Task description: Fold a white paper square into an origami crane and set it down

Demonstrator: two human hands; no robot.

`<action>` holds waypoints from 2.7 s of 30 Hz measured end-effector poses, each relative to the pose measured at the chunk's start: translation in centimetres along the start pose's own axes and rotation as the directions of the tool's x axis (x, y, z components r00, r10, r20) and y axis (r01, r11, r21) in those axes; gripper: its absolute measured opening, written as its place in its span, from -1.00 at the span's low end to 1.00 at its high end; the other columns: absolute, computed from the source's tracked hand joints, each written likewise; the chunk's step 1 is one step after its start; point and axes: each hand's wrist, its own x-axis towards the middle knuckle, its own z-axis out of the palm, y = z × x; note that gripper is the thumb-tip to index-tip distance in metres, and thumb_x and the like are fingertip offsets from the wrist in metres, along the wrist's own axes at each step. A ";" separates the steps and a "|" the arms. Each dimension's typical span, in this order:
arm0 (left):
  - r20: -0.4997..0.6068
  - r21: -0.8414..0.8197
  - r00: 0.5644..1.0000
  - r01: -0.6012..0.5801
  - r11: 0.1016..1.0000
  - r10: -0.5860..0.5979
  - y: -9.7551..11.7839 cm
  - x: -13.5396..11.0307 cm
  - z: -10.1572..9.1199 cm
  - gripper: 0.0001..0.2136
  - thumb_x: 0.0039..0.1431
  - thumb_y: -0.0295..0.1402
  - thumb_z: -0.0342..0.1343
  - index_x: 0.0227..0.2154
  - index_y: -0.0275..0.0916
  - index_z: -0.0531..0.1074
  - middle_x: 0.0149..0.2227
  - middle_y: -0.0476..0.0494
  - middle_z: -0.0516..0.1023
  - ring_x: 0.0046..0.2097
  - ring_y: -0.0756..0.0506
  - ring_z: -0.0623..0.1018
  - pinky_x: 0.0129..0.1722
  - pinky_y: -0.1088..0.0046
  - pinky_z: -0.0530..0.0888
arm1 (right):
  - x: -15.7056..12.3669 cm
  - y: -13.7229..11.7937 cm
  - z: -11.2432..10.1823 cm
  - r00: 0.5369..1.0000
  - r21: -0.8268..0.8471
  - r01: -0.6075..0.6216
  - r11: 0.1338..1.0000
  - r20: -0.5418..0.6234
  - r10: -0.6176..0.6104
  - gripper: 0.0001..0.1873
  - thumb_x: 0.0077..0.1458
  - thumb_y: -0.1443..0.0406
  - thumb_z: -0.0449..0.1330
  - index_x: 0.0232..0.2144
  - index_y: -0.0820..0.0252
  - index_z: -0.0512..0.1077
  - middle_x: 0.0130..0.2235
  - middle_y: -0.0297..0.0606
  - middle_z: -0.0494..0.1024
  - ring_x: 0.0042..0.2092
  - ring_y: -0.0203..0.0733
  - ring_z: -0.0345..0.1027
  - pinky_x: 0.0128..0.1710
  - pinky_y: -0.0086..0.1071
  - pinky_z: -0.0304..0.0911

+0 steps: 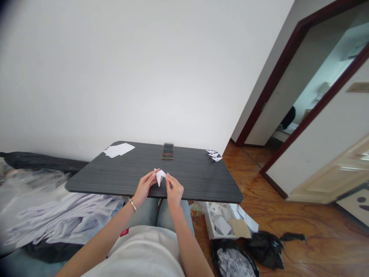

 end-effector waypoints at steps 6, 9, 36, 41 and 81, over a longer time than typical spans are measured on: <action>0.020 0.040 1.000 0.017 0.999 -0.018 -0.2 0.1 -0.1 -0.64 -0.04 -0.30 0.15 -0.15 -0.34 0.43 -0.20 -0.20 0.53 -0.22 -0.09 0.49 -0.18 0.40 0.41 | 0.3 -0.4 -0.2 0.993 0.031 0.037 0.999 0.110 -0.040 -0.77 0.05 0.36 0.07 -0.26 0.15 0.49 -0.16 -0.15 0.52 -0.13 -0.13 0.39 -0.11 -0.23 0.29; 0.018 0.048 1.000 0.015 0.999 -0.016 -0.2 0.1 -0.1 -0.63 -0.07 -0.30 0.17 -0.15 -0.33 0.44 -0.23 -0.18 0.54 -0.24 -0.08 0.50 -0.22 0.43 0.41 | 0.4 -0.5 -0.3 0.980 0.052 0.042 0.998 0.190 -0.051 -0.75 0.06 0.38 0.05 -0.24 0.11 0.48 -0.13 -0.18 0.50 -0.09 -0.13 0.36 -0.08 -0.23 0.27; 0.042 0.096 0.999 0.024 0.995 -0.028 -0.4 -0.1 -0.1 -0.55 -0.08 -0.28 0.16 -0.09 -0.35 0.37 -0.32 -0.18 0.57 -0.34 -0.10 0.54 -0.25 0.35 0.46 | 1.4 0.2 -0.3 0.842 0.348 -0.495 0.796 0.417 0.341 -0.74 -0.16 0.36 0.19 -0.31 0.21 0.34 -0.52 -0.34 0.49 -0.52 -0.26 0.40 -0.49 -0.43 0.30; 0.015 0.082 0.998 0.055 0.995 -0.056 -0.1 -0.2 0.0 -0.49 -0.10 -0.28 0.18 -0.03 -0.32 0.33 -0.44 -0.12 0.58 -0.41 -0.08 0.54 -0.32 0.35 0.49 | 1.4 0.3 -0.4 0.861 0.337 -0.456 0.823 0.400 0.314 -0.82 -0.09 0.32 0.15 -0.34 0.21 0.35 -0.56 -0.36 0.45 -0.52 -0.28 0.36 -0.49 -0.42 0.32; 0.041 0.227 0.998 -0.062 0.972 0.054 -0.1 -0.5 -0.1 -0.82 -0.18 -0.28 0.22 -0.52 -0.31 0.50 -0.49 -0.10 0.52 -0.44 -0.04 0.46 -0.42 0.46 0.42 | 1.3 0.6 -0.3 0.882 0.409 -0.453 0.792 0.332 0.333 -0.89 -0.17 0.27 0.23 -0.58 0.22 0.42 -0.57 -0.35 0.46 -0.56 -0.31 0.31 -0.52 -0.42 0.29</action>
